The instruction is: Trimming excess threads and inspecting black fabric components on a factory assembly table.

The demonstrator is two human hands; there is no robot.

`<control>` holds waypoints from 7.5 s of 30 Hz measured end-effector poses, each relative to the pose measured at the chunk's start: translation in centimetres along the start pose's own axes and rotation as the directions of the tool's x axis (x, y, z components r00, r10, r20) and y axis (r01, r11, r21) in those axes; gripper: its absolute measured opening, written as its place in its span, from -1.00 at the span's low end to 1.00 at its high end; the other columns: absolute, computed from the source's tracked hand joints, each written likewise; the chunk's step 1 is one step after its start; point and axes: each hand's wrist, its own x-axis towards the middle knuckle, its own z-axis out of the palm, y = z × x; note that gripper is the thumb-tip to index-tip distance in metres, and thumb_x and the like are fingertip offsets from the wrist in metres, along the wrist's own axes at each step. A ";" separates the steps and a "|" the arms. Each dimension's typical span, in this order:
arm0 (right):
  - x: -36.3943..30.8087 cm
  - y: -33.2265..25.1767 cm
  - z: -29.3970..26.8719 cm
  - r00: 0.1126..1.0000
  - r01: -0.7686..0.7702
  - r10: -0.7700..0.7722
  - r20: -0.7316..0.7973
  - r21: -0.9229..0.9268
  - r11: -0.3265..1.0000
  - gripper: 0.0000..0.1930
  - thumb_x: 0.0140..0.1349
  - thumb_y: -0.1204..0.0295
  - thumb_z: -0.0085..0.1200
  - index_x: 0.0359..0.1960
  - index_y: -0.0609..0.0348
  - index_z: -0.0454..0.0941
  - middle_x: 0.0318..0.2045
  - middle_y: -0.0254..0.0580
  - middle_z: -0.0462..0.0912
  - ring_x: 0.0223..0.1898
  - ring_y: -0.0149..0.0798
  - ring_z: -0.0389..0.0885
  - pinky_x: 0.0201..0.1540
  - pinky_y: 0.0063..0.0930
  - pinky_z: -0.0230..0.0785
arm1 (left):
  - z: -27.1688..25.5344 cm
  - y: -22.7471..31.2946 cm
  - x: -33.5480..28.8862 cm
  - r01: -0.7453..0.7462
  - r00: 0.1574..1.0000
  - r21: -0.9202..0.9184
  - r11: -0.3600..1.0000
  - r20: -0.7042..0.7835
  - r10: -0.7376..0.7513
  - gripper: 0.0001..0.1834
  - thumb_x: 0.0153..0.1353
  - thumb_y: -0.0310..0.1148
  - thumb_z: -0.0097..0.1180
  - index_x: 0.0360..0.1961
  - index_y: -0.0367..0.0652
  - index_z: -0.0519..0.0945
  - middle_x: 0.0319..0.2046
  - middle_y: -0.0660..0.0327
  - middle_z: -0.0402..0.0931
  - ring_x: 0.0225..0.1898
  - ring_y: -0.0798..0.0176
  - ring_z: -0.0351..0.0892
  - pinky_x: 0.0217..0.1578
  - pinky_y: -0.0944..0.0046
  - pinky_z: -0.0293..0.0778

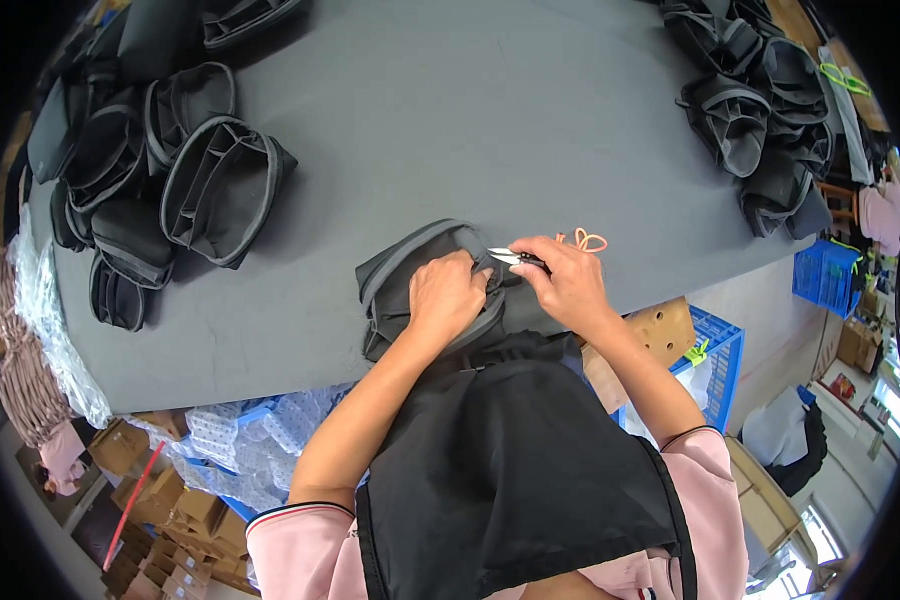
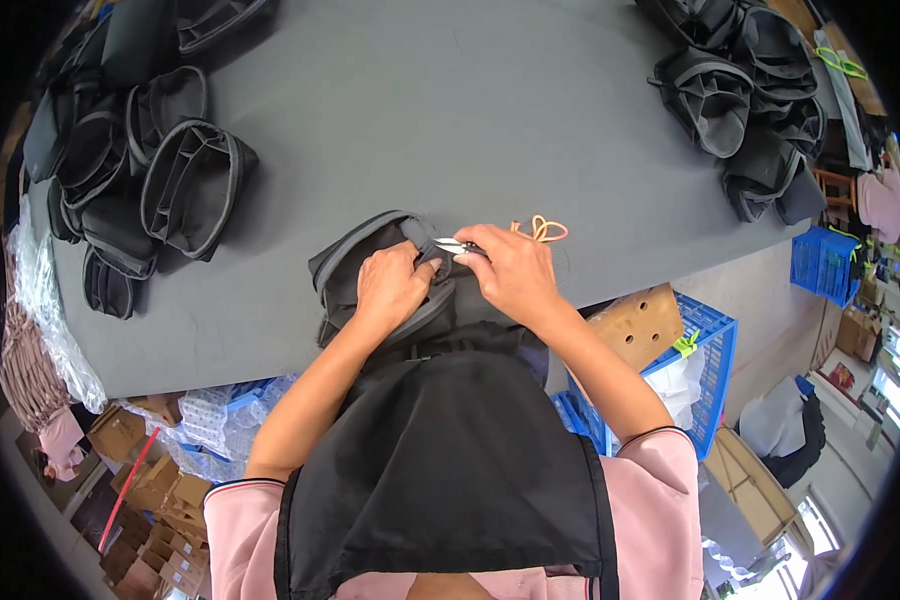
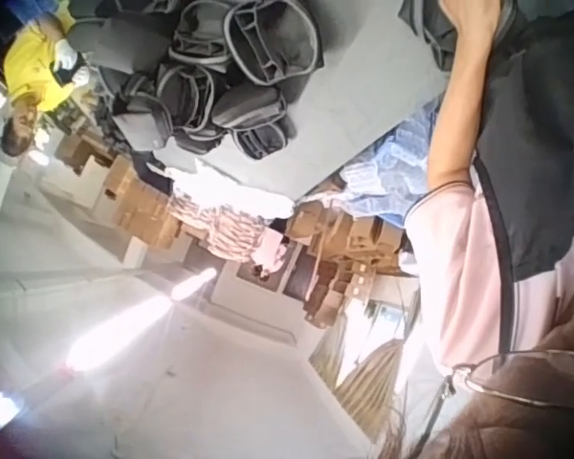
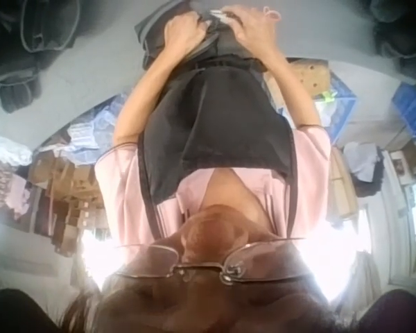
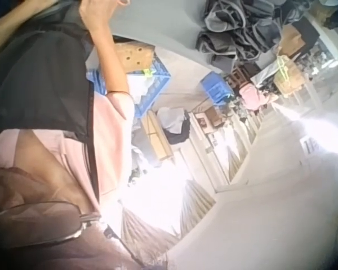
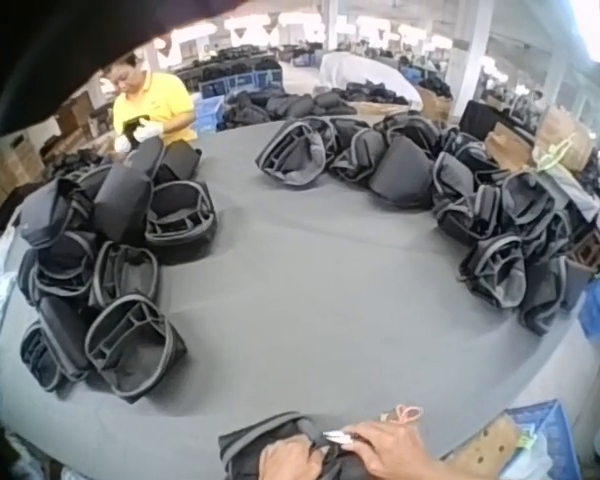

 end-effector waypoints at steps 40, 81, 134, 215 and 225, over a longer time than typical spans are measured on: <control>-4.0 -1.9 0.1 0.941 -0.199 0.323 -0.099 0.609 0.767 -0.68 0.12 0.46 0.13 -0.11 0.22 0.37 -0.39 -0.27 0.51 -0.38 -0.45 0.43 -0.27 -0.56 0.32 | -7.0 2.7 -1.1 -0.041 0.897 -0.083 0.996 0.436 0.073 -0.66 0.08 -0.25 0.21 -0.24 -0.26 0.43 -0.42 0.10 0.50 -0.33 0.12 0.50 -0.26 0.20 0.38; -3.2 -5.0 -3.5 0.976 0.144 -0.088 -0.201 0.286 0.947 -0.78 -0.04 0.58 0.18 -0.29 0.16 0.58 -0.46 -0.25 0.53 -0.54 -0.32 0.48 -0.51 -0.47 0.31 | -6.9 2.7 -3.7 0.177 0.869 -0.629 0.757 0.461 0.180 -0.73 0.05 -0.41 0.26 -0.26 -0.28 0.51 -0.42 0.34 0.48 -0.38 0.51 0.39 -0.35 0.43 0.36; -2.2 -8.7 -3.3 0.913 0.404 -0.394 -0.108 0.099 0.910 -0.63 -0.34 0.67 0.09 -0.40 -0.01 0.65 -0.71 -0.34 0.26 -0.72 -0.30 0.32 -0.67 -0.46 0.15 | -8.0 1.7 -3.3 0.181 0.942 -0.935 0.306 0.254 0.218 -0.73 0.33 -0.22 -0.06 -0.46 -0.13 0.45 -0.51 0.42 0.43 -0.48 0.58 0.37 -0.44 0.48 0.38; 5.7 -6.1 5.9 0.817 -0.571 0.217 0.534 0.801 0.182 -0.86 0.15 0.40 0.11 -0.43 0.21 0.48 -0.60 -0.37 0.51 -0.72 -0.62 0.22 -0.70 -0.71 0.00 | -4.4 -3.8 -3.6 -0.010 0.869 -0.415 0.910 -0.454 -0.198 -0.52 -0.02 -0.19 0.30 -0.25 -0.43 0.50 -0.32 -0.08 0.51 -0.24 -0.04 0.52 -0.19 0.14 0.40; 4.7 -7.4 2.9 0.976 -0.215 0.169 0.138 0.744 0.633 -0.92 0.15 0.49 0.07 -0.36 0.24 0.52 -0.56 -0.39 0.44 -0.61 -0.52 0.34 -0.56 -0.60 0.20 | -5.7 -1.9 -4.3 -0.095 0.935 -0.799 0.593 -0.275 -0.221 -0.62 -0.01 -0.48 0.24 -0.14 -0.38 0.48 -0.21 0.15 0.54 -0.20 0.33 0.49 -0.12 0.35 0.39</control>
